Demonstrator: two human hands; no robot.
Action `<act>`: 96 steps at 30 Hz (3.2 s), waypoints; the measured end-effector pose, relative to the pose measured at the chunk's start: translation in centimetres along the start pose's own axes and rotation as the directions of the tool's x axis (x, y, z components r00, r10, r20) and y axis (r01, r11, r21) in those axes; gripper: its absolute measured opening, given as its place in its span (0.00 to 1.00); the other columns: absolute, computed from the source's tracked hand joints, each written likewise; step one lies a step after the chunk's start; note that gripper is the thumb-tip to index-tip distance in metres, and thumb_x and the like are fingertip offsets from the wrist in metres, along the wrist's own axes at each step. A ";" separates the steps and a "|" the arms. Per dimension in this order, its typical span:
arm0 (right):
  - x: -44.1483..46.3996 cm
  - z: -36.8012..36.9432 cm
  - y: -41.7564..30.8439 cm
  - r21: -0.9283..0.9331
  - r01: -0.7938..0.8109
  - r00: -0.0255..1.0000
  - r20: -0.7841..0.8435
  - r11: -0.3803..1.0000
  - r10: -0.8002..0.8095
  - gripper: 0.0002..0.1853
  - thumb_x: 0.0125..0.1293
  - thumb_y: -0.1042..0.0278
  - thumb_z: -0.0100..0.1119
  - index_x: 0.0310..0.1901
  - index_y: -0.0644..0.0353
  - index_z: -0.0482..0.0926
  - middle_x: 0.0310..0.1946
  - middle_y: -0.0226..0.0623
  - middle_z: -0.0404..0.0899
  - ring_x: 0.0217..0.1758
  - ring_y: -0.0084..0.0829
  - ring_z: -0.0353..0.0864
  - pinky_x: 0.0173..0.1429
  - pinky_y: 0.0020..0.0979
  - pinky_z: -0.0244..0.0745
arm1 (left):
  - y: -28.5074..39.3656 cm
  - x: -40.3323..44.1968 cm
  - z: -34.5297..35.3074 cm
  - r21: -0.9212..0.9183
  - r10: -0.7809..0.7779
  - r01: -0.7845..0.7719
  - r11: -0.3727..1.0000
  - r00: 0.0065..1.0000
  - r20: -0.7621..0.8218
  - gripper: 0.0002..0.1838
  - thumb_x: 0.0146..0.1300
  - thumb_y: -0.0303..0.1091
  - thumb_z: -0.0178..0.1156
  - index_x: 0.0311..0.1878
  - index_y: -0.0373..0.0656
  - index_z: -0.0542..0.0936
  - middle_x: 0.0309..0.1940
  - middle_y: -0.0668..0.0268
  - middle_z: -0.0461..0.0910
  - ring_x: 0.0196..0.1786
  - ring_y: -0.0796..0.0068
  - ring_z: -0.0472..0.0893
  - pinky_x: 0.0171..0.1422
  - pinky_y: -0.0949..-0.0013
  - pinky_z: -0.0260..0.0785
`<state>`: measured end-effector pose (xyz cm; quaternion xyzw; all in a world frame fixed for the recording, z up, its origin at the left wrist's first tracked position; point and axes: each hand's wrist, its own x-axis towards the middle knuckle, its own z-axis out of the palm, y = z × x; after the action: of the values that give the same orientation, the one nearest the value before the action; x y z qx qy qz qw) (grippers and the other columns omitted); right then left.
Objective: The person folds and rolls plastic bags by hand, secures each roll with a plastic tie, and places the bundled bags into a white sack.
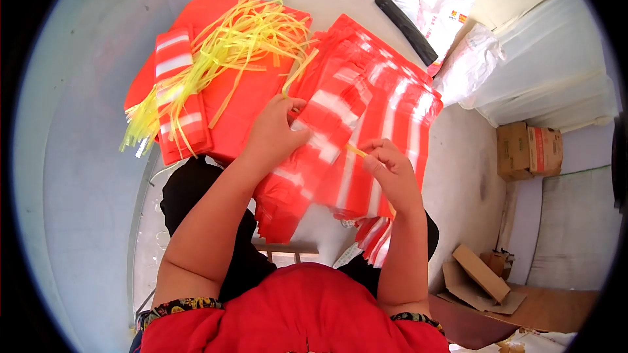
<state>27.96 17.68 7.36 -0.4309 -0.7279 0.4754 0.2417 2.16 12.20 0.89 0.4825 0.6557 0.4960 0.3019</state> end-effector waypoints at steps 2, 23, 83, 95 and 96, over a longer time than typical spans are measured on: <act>0.7 0.9 0.0 0.145 0.019 0.999 0.030 0.989 -0.024 0.10 0.77 0.67 0.62 0.46 0.66 0.87 0.47 0.33 0.86 0.53 0.27 0.82 0.61 0.33 0.75 | 0.0 -0.1 0.1 0.014 0.018 -0.018 1.000 1.000 -0.004 0.29 0.55 0.31 0.76 0.62 0.39 0.82 0.51 0.61 0.79 0.49 0.67 0.83 0.56 0.64 0.78; 0.5 6.6 -0.6 0.388 -0.015 0.956 -0.264 0.921 0.127 0.13 0.80 0.78 0.52 0.55 0.65 0.86 0.42 0.30 0.85 0.36 0.16 0.73 0.42 0.20 0.71 | 0.4 -0.5 0.6 0.041 0.078 -0.076 0.996 0.995 -0.066 0.28 0.56 0.29 0.74 0.62 0.38 0.81 0.52 0.58 0.78 0.52 0.61 0.83 0.57 0.62 0.79; 5.1 8.2 -0.1 -0.623 0.500 0.717 -0.091 0.601 -0.691 0.13 0.61 0.81 0.65 0.48 0.61 0.84 0.45 0.42 0.83 0.46 0.46 0.81 0.51 0.45 0.78 | 1.9 -0.5 -0.5 0.489 0.517 -0.468 0.736 0.855 0.040 0.06 0.58 0.26 0.71 0.37 0.43 0.83 0.34 0.63 0.80 0.40 0.56 0.80 0.43 0.56 0.74; 5.0 6.5 -1.6 -0.180 0.234 0.972 0.062 0.955 -0.227 0.05 0.64 0.78 0.62 0.41 0.63 0.83 0.40 0.45 0.83 0.47 0.48 0.81 0.51 0.45 0.77 | 2.4 0.2 -1.1 0.393 0.616 -0.544 0.741 0.784 -0.077 0.07 0.57 0.26 0.73 0.37 0.43 0.84 0.33 0.64 0.83 0.41 0.57 0.79 0.48 0.58 0.73; 4.9 6.4 -2.1 -0.117 0.176 0.982 0.092 0.977 -0.166 0.05 0.65 0.77 0.61 0.41 0.64 0.83 0.40 0.46 0.83 0.47 0.49 0.81 0.51 0.45 0.77 | 2.3 0.3 -1.1 0.395 0.620 -0.545 0.739 0.780 -0.083 0.07 0.57 0.26 0.73 0.37 0.43 0.84 0.33 0.64 0.83 0.41 0.57 0.79 0.48 0.58 0.73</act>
<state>19.75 18.39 6.20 -0.3611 -0.7999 0.4237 0.2242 1.88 12.15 3.42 0.6547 0.5757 0.4889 -0.0307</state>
